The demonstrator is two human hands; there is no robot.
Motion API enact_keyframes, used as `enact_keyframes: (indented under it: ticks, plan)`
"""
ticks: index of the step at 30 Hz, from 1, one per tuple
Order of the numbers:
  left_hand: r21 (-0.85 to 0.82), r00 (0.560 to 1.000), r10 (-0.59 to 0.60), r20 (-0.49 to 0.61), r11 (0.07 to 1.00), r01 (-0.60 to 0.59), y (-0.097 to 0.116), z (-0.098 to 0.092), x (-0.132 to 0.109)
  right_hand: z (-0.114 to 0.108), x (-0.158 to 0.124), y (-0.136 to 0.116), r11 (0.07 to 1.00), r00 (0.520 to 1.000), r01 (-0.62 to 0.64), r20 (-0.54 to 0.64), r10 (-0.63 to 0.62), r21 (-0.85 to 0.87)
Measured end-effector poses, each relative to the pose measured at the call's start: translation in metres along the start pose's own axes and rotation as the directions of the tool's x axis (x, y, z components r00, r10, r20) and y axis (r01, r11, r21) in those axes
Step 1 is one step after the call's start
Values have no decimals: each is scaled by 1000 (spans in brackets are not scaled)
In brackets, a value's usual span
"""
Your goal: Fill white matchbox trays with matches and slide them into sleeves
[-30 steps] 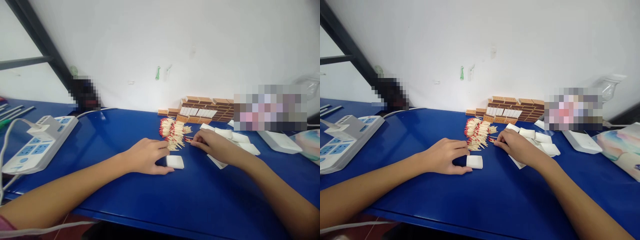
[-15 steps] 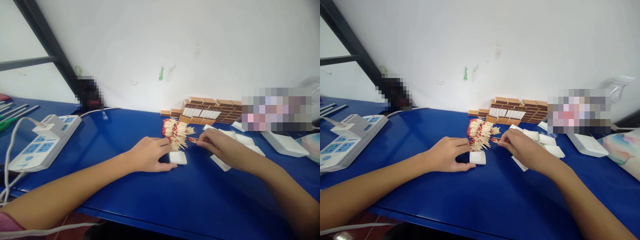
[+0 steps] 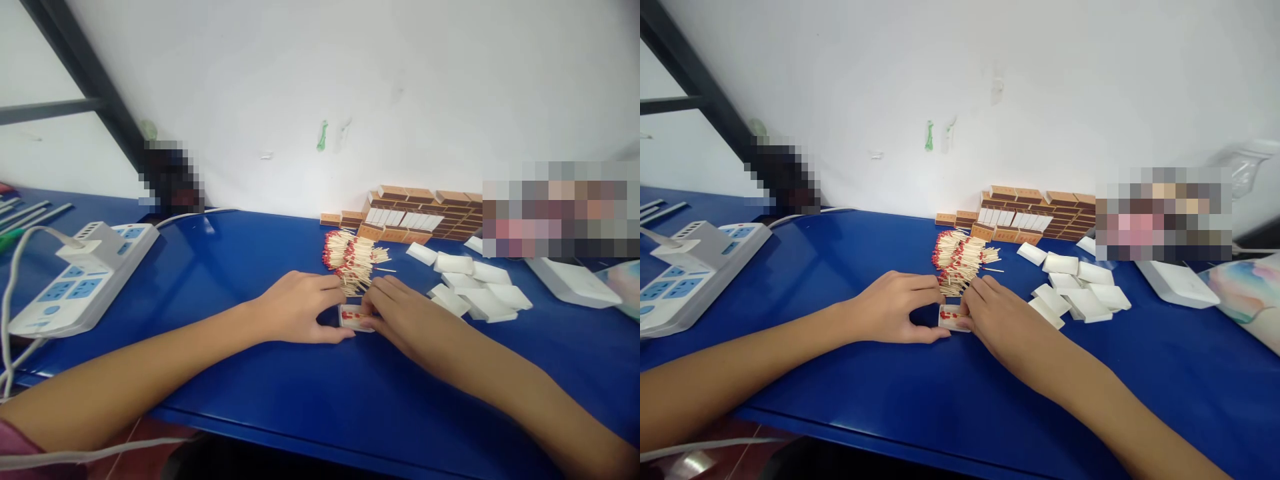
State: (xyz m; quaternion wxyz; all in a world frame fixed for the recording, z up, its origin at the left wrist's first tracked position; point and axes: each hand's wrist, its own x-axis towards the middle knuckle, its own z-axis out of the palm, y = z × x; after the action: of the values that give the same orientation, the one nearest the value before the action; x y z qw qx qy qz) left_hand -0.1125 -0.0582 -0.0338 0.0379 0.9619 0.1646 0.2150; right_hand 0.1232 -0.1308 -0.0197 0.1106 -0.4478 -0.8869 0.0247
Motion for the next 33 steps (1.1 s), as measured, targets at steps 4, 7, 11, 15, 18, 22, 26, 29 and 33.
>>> enact_keyframes:
  ticks: [4, 7, 11, 15, 18, 22, 26, 29, 33]
  plan:
    - [5, 1000, 2, 0, 1000, -2, 0, -1, 1, -1, -1, 1, 1000, 1000, -4, -15, 4, 26]
    - [22, 1000, 5, 4, 1000, -5, 0, -2, 1, -13, -7, 8, 990, 997, -74, -2, 75, 123]
    - [62, 1000, 3, 7, 998, -3, -1, -2, 1, -29, -15, 20, 954, 962, -248, 161, 222, 169]
    - [59, 1000, 15, 13, 998, -16, -1, -3, 2, -30, -17, 23, 936, 938, -295, 245, 245, 192]
    - [54, 1000, 27, 16, 998, -28, 0, -3, 2, -24, -14, 19, 941, 956, -248, 217, 198, 230]
    - [52, 999, 46, 16, 998, -47, 0, -2, 1, -17, -10, 12, 941, 968, -203, 199, 152, 270]
    - [54, 998, 51, 25, 997, -52, -1, -2, 1, -14, -7, 7, 954, 971, -195, 183, 154, 228]
    - [66, 998, 59, 24, 996, -61, -1, -2, 1, -14, -6, 5, 963, 977, -186, 140, 160, 195]
    - [60, 997, 79, 6, 995, -80, 0, -2, 1, -14, -5, 3, 960, 980, -186, 111, 165, 208]
